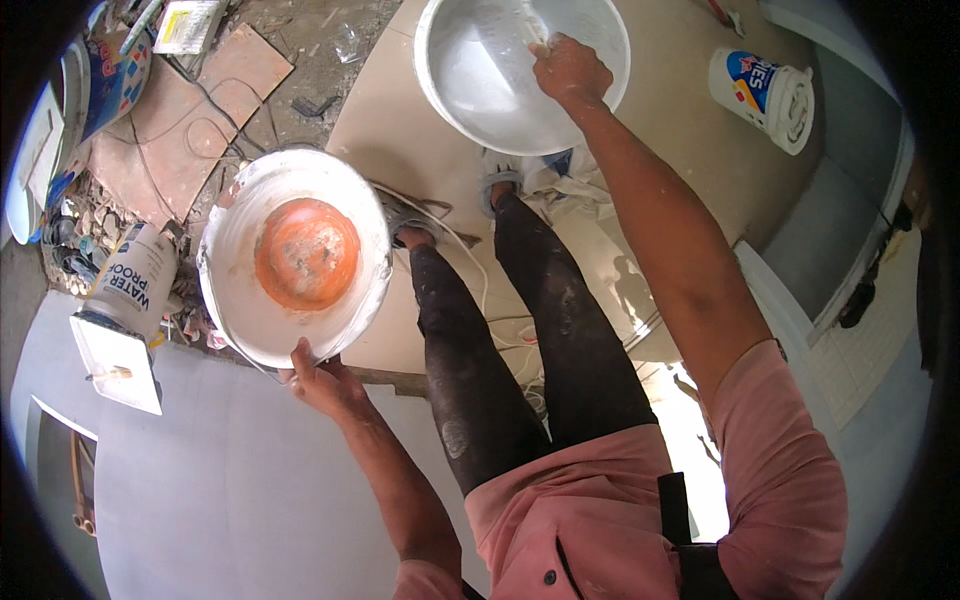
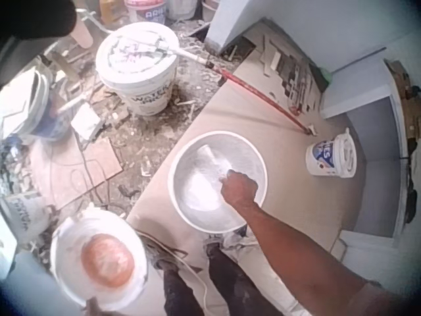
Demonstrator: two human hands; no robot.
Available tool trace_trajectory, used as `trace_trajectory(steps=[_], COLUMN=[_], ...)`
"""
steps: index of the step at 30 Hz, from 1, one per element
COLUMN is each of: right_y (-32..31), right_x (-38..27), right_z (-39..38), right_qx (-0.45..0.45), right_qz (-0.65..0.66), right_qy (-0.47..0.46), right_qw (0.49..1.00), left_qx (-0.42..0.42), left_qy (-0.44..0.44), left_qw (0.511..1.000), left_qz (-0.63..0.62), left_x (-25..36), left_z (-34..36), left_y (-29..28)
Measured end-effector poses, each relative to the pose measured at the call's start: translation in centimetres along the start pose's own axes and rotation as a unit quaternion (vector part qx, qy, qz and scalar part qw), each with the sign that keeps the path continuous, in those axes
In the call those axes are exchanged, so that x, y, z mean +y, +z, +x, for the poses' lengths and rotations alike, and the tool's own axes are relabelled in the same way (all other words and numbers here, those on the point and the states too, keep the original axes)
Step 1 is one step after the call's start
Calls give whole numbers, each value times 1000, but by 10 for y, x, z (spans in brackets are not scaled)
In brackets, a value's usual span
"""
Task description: The person moves paint buckets and a paint roller in a cluttered room, then pours a reddish liquid from one bucket into another and stirs the mixture with a stick. They handle several buckets and a paint roller while preparing the paint.
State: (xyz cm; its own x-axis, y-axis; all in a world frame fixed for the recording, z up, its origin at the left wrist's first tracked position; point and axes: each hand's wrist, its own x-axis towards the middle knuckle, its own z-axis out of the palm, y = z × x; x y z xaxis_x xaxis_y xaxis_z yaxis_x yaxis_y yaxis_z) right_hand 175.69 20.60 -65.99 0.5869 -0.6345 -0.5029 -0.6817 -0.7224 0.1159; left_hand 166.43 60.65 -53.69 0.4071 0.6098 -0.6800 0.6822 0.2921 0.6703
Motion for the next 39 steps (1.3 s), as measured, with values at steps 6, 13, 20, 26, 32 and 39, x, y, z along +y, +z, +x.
trace_trajectory(steps=[6,13,20,26,32,39], right_y=[52,5,84,77,43,-3], right_x=[36,-11,-2,20,47,30], right_z=[-7,-76,-24,-4,16,28], right_qx=[-4,-73,-2,-58,-73,-60], right_qz=[417,650,659,531,325,9], right_qy=[220,507,430,361,106,-176], right_qw=[882,562,617,764,937,983], left_qx=[-32,12,-22,-9,-59,-165], left_qy=[7,-19,-18,19,56,-14], left_qw=[999,997,992,993,985,957], left_qz=[-44,-80,-126,-113,-152,-237], left_x=[8,-4,-16,-2,-12,-4], left_z=[-6,12,54,79,129,188], left_y=[10,3,23,52,101,175])
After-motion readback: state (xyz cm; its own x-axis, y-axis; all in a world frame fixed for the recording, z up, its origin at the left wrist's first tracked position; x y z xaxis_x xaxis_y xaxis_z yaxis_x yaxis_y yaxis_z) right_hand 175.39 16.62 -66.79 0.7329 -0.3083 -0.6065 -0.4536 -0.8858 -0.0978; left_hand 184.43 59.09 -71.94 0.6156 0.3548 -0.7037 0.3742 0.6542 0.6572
